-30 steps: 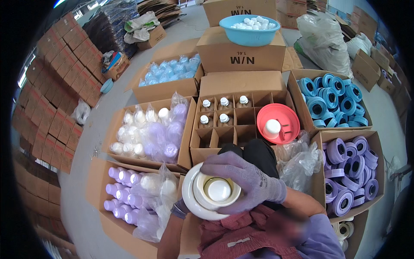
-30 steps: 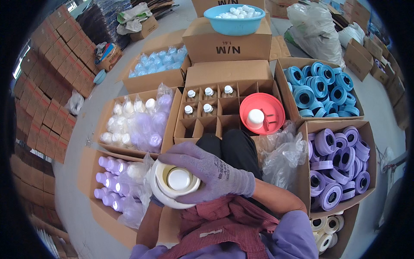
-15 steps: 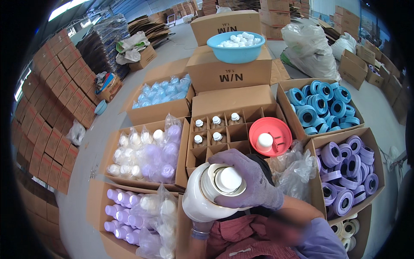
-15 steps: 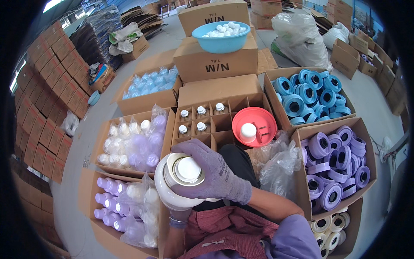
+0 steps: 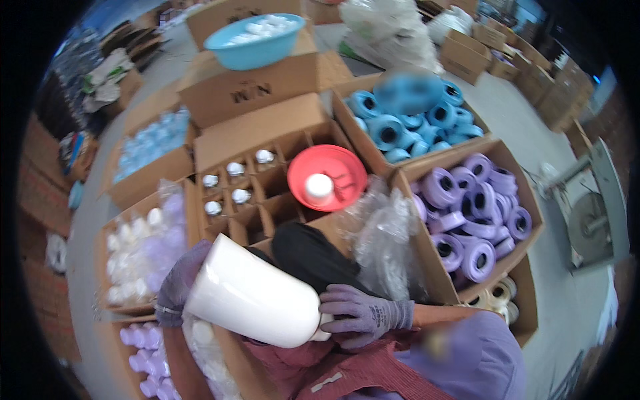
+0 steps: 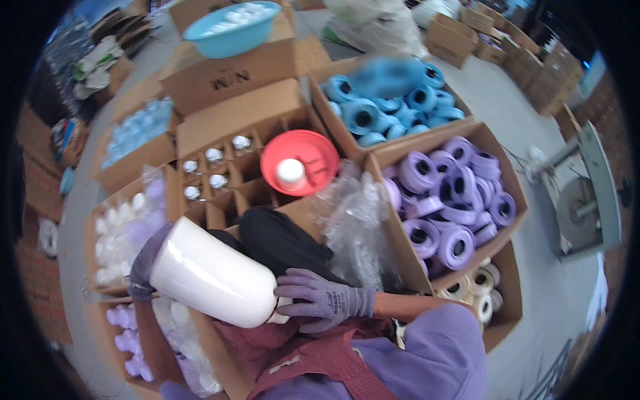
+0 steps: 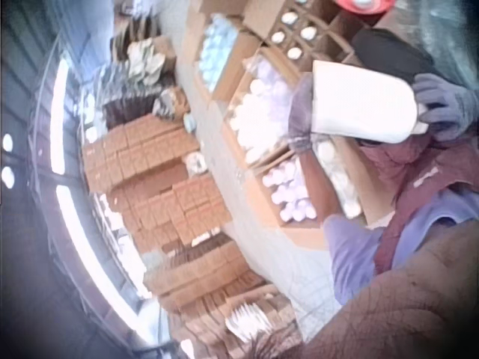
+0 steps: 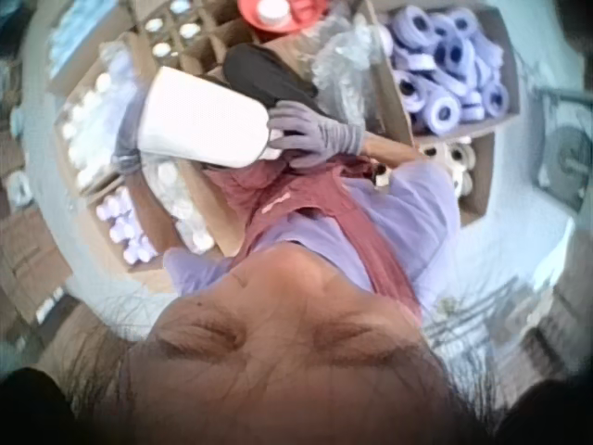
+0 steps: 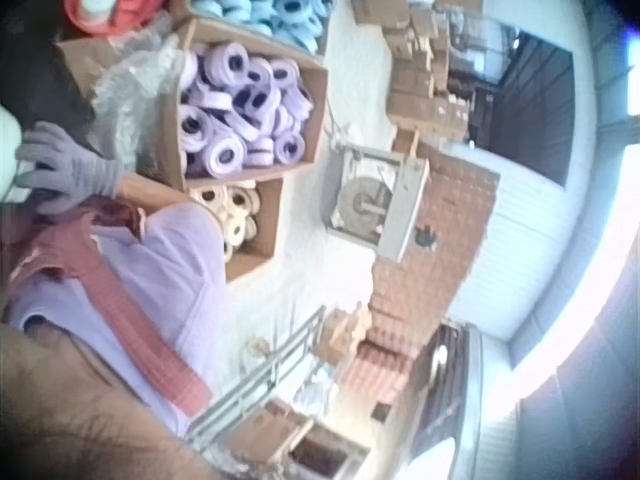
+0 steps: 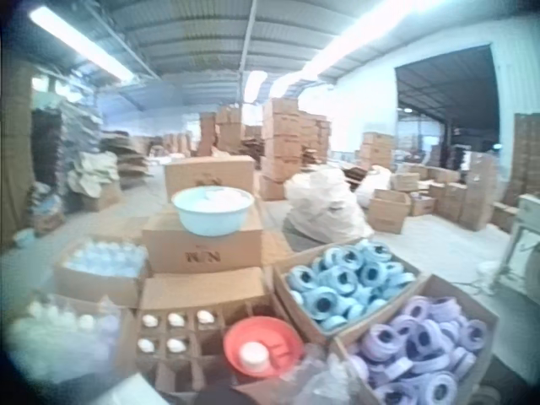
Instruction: The person assembles thermos bottles by inserting inner liners into outer shells, screwing on caps, and placing each completed unit into a plastic bag. The person repeats this process for multiple bottles of different colors.
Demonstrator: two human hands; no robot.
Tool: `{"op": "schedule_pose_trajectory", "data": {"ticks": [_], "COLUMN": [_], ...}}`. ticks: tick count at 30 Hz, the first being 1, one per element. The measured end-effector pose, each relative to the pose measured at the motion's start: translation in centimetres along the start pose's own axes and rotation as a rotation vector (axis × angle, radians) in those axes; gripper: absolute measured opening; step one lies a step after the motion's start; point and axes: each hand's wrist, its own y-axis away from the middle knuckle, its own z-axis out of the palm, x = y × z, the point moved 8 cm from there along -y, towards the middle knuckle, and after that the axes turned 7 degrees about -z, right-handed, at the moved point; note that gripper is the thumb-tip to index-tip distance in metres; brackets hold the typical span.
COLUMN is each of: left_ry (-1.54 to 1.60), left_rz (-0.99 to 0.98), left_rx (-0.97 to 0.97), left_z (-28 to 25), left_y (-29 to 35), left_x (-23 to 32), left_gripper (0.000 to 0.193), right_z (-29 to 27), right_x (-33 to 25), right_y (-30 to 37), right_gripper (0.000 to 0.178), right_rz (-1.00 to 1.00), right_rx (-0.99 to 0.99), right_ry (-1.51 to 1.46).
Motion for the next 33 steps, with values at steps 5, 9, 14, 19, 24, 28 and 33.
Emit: {"op": "schedule_pose_trajectory", "data": {"ticks": [5, 9, 14, 19, 24, 28, 33], "left_ry": [-0.244, -0.152, -0.039, 0.043, -0.105, -0.05, 0.044], "left_rz": [0.314, 0.201, 0.198, 0.121, 0.212, 0.191, 0.127], "left_rx": [-0.138, -0.154, -0.134, -0.091, -0.115, -0.089, -0.042], "left_z": [8.0, 8.2, 7.8, 7.1, 7.7, 8.3, 8.5], "left_y": [-3.8, -5.7, -6.2, -5.2, -5.4, -5.6, -3.3], "left_x": [9.5, 5.7, 5.8, 5.4, 7.7, 6.1, 4.7], "left_gripper": [0.071, 0.062, 0.058, 0.058, 0.054, 0.052, 0.056], "right_z": [-10.7, -23.1, -24.2, -27.3, -30.1, -30.7, -24.9], "right_x": [3.7, 6.6, 10.3, 9.9, 7.8, 0.0, -16.5], "right_y": [8.9, 23.6, 31.9, 25.7, 24.4, 26.4, 36.4], "right_gripper": [0.043, 0.046, 0.047, 0.049, 0.059, 0.049, 0.025], "right_rz": [0.658, 1.241, 1.352, 1.498, 1.435, 1.244, 1.696], "right_rx": [0.03, 0.012, -0.592, -0.344, -0.22, 0.093, 0.483], "right_ry": [0.367, 0.977, 1.121, 0.926, 1.021, 0.954, 1.205]}}
